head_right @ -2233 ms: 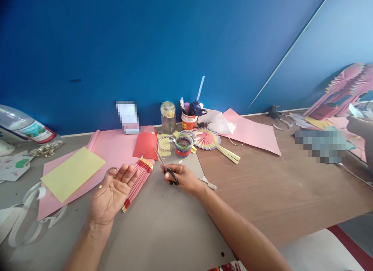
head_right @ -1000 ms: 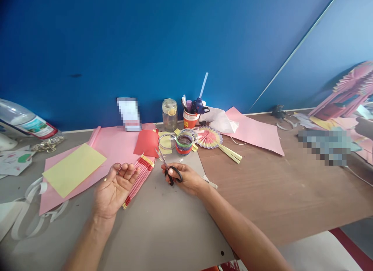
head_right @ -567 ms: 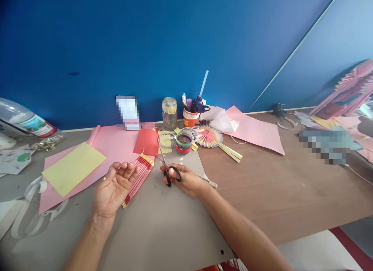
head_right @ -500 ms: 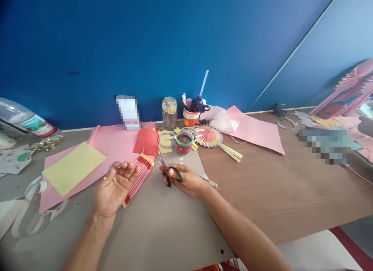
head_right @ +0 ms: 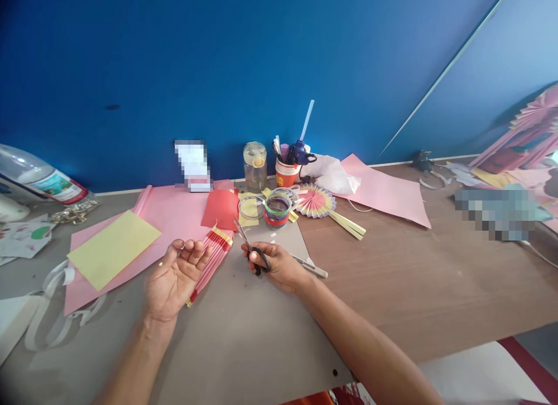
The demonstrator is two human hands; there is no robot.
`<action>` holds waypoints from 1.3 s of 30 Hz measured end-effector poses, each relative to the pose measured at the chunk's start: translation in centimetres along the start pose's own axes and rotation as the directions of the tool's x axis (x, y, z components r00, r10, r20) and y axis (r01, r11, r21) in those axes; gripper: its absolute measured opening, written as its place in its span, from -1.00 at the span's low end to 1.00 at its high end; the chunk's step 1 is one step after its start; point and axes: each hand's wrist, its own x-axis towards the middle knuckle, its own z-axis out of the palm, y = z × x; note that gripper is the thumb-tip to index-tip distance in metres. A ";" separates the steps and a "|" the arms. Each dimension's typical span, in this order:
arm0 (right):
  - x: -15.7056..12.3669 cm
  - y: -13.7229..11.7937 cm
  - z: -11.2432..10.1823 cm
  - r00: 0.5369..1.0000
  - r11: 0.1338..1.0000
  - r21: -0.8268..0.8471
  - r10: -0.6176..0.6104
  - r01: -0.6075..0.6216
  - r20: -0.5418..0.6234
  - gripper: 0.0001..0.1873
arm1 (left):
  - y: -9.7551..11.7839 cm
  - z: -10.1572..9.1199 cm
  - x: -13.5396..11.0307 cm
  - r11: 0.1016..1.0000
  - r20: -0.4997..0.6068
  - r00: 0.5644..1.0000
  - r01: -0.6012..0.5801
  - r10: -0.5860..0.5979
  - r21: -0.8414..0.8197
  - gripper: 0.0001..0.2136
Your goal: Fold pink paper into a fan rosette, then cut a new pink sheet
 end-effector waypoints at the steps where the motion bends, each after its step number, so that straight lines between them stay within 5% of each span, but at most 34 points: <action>1: 0.0 0.0 0.0 1.000 1.000 -0.006 0.006 -0.006 -0.009 -0.55 | 0.0 0.0 0.0 1.000 0.000 1.000 -0.003 0.003 0.003 -0.79; 9: 0.3 -0.7 -0.3 0.971 0.993 -0.044 0.096 -0.108 -0.221 -0.52 | 1.0 0.6 -0.8 0.998 0.171 0.985 -0.024 0.032 -0.053 -0.93; 12: -0.1 -1.4 -0.3 0.987 0.985 -0.158 0.046 -0.070 -0.152 -0.48 | 1.3 0.9 -0.9 0.997 0.164 0.985 -0.033 0.045 -0.074 -0.93; 14: -0.6 -1.9 -0.1 0.995 0.924 -0.382 -0.018 -0.023 -0.103 -0.41 | 1.3 1.0 -0.9 0.997 0.123 0.992 -0.033 0.042 -0.073 -0.92; 19: -2.4 -2.8 1.2 0.956 0.373 -0.924 -0.232 -0.084 -0.180 -0.28 | 1.2 0.6 -0.7 0.998 0.051 0.998 -0.032 0.035 -0.054 -0.87; 23: -3.7 -3.3 1.9 0.974 -0.058 -0.984 -0.167 -0.166 -0.154 -0.42 | 1.4 0.4 -1.0 0.999 0.107 0.994 -0.032 0.034 -0.026 -0.88; 26: -4.2 -3.6 1.7 0.993 -0.239 -0.966 -0.084 -0.103 -0.085 -0.42 | 1.5 0.5 -1.2 0.999 0.149 0.988 -0.041 0.038 0.015 -0.89; 31: -4.8 -5.2 0.9 0.999 -0.226 -0.974 0.044 0.025 0.015 -0.49 | 1.5 0.5 -1.3 0.990 0.168 0.985 -0.062 0.040 0.126 -0.93; 35: -4.7 -6.9 2.2 0.991 -0.205 -0.976 -0.126 -0.075 -0.049 -0.68 | 1.4 0.8 -1.6 0.962 0.247 0.969 -0.072 0.005 0.263 -0.92; 37: -4.3 -6.9 3.8 0.963 0.044 -0.999 -0.268 -0.007 -0.019 -0.64 | 1.2 1.2 -1.9 0.927 0.330 0.944 -0.101 -0.026 0.362 -0.89; 39: -3.6 -6.3 5.6 0.952 0.420 -0.897 -0.306 0.137 0.003 -0.56 | 0.9 1.6 -2.3 0.876 0.410 0.911 -0.157 -0.051 0.456 -0.86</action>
